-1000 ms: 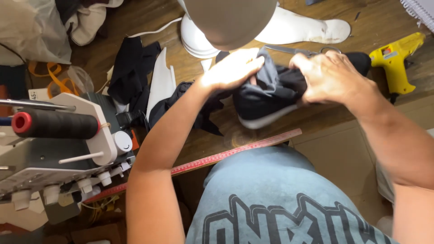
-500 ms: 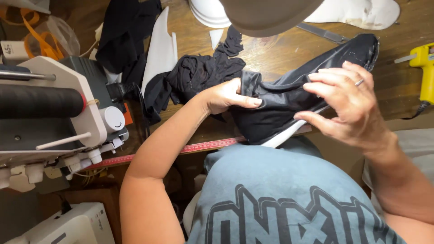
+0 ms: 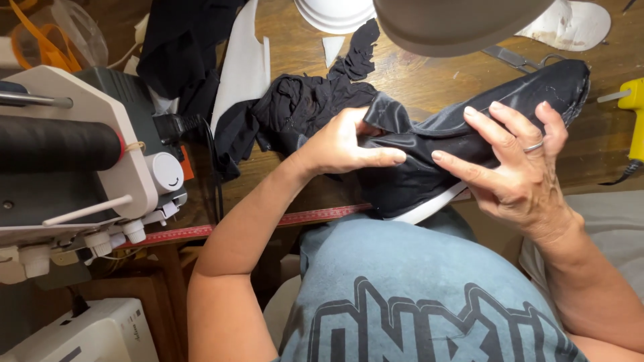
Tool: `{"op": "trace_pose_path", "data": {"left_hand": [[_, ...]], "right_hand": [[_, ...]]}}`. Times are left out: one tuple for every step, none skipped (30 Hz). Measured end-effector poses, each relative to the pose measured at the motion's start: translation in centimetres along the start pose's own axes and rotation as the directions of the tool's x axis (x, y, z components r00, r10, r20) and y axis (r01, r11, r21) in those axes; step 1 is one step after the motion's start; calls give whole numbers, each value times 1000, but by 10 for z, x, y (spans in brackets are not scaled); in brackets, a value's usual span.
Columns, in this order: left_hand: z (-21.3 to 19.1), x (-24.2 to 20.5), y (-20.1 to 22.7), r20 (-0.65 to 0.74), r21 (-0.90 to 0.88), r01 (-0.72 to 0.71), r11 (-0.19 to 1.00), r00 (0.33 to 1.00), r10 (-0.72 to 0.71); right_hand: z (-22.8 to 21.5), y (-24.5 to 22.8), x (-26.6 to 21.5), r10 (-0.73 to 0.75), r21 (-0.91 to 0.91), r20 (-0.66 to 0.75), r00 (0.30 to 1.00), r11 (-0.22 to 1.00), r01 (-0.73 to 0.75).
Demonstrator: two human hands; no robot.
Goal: Assembling a black fabric boot by applying hot glue to the seams and trimming excess material with scissors.
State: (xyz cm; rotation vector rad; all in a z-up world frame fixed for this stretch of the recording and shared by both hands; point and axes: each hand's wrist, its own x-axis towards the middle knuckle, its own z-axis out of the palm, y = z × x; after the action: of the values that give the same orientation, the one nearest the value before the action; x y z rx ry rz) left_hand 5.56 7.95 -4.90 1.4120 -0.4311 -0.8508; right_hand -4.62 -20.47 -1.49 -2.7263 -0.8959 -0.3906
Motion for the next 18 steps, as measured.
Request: {"op": "trace_pose_path", "data": {"left_hand": [[5,-2,4,-1,-4,0,1000,1000,0],[11,-3,8,-87,92,11,996,996,-3],[16,-4,12,-172,188,31,982,985,2],[21,-5,3,-174,187,30,982,985,3],[24,-5,-6,-249,211,-27,977,965,80],[27,-5,-14,-320,239,-81,968,934,157],[29,-6,-16,-320,241,-84,967,934,161],[32,-6,-17,-340,189,-124,974,922,184],[35,-6,-20,-361,134,-164,977,910,203],[38,-9,-13,-362,134,-166,977,910,204],[40,-12,-6,-413,190,-93,977,895,165],[43,-15,2,-465,241,-16,970,876,130],[45,-16,-2,-464,244,-16,970,876,131],[46,-16,-6,-449,422,-128,897,830,330],[47,-17,-11,-392,586,-224,779,763,514],[50,-22,-5,-389,588,-225,777,764,515],[53,-27,1,-284,708,-284,646,723,630],[56,-33,7,-161,804,-333,493,675,720]], "right_hand": [[2,1,-1,-2,0,4,1000,1000,2],[3,2,-3,-14,16,-3,1000,1000,14],[4,4,-4,-28,31,-12,1000,999,28],[3,3,-5,-30,30,-11,999,999,30],[3,2,-4,-28,27,-11,1000,999,29],[2,2,-3,-27,24,-11,1000,999,27],[-1,0,-1,-29,22,-13,999,999,29],[-3,-1,2,2,58,-21,1000,998,0],[-6,-3,4,33,96,-24,999,995,-30],[-8,-4,10,30,95,-24,999,995,-28],[-10,-5,16,81,155,-93,992,986,-66],[-12,-6,22,135,218,-157,978,971,-99],[-10,-4,30,136,218,-160,978,971,-99],[-8,-1,38,154,189,-108,982,973,-131],[-6,2,46,175,158,-55,983,974,-164],[0,6,50,177,158,-58,983,973,-166],[6,11,54,163,157,-28,986,975,-157],[12,15,59,149,156,2,989,977,-148]]}}
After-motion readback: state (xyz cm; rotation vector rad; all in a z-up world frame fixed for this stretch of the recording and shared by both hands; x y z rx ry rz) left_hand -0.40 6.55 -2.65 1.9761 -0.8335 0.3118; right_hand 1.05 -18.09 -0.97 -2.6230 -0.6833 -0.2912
